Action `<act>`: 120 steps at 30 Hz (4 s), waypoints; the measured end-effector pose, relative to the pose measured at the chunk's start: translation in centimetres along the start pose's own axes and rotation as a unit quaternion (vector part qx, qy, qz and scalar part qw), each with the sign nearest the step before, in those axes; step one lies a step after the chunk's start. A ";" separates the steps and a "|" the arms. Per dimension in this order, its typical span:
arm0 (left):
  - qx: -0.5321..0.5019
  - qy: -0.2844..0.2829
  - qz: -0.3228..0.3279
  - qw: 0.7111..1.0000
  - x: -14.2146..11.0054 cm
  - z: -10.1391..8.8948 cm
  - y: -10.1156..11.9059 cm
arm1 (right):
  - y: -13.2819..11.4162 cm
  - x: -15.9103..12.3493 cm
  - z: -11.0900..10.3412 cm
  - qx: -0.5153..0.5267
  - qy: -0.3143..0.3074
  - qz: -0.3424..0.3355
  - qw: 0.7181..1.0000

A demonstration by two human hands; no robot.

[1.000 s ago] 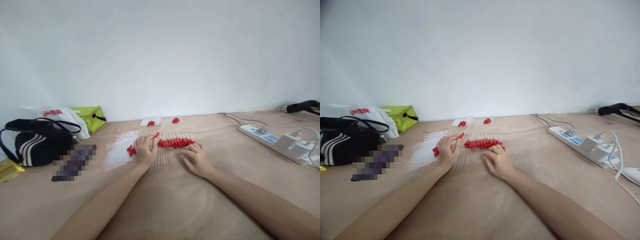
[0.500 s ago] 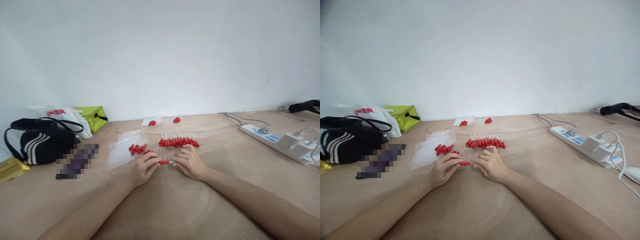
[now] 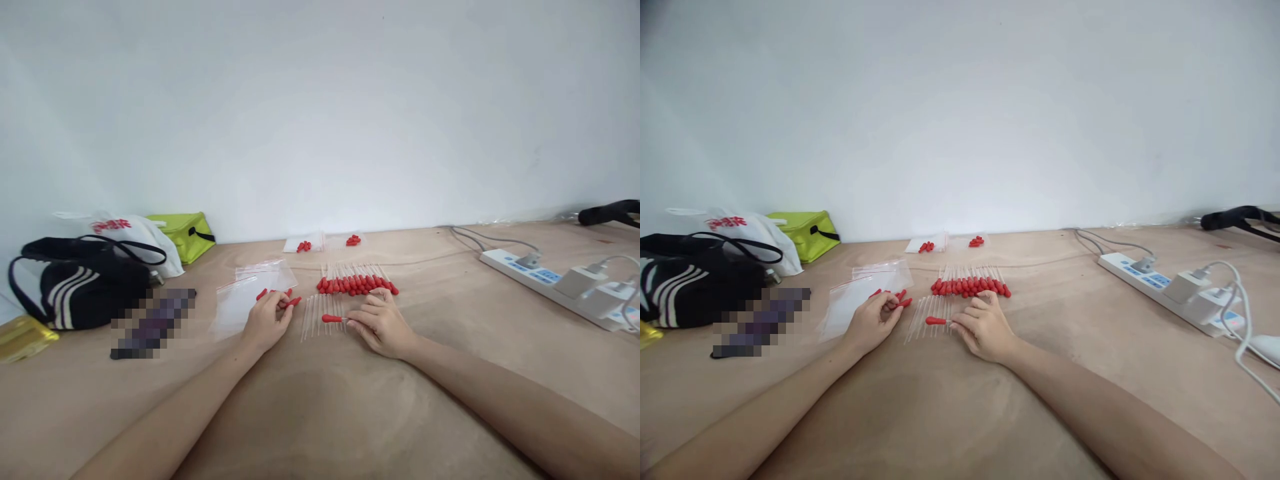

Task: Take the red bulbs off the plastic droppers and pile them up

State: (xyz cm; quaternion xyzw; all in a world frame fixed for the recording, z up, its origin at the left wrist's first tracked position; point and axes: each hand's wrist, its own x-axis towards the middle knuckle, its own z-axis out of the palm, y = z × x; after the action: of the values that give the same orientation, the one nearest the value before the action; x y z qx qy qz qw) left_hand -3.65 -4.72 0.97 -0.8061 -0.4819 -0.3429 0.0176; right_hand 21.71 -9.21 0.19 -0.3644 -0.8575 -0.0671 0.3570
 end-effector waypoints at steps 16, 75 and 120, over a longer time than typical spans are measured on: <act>0.009 0.017 0.151 0.988 -0.2 0.2 3.1 | 0.0 0.1 0.3 -0.027 -0.015 0.017 0.999; 0.142 0.015 -0.011 0.990 2.9 0.5 1.8 | 0.8 -0.1 -0.3 -0.048 -0.037 0.116 0.991; 0.062 0.063 0.266 0.960 0.0 0.3 4.2 | 0.7 0.4 0.5 -0.115 0.015 -0.031 0.993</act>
State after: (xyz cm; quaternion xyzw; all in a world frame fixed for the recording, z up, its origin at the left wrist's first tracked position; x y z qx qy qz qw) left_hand -0.16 -6.79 1.99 -0.8791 -0.2684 -0.3456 0.1889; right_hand 21.67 -8.31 -0.02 -0.3755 -0.8494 -0.1818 0.3232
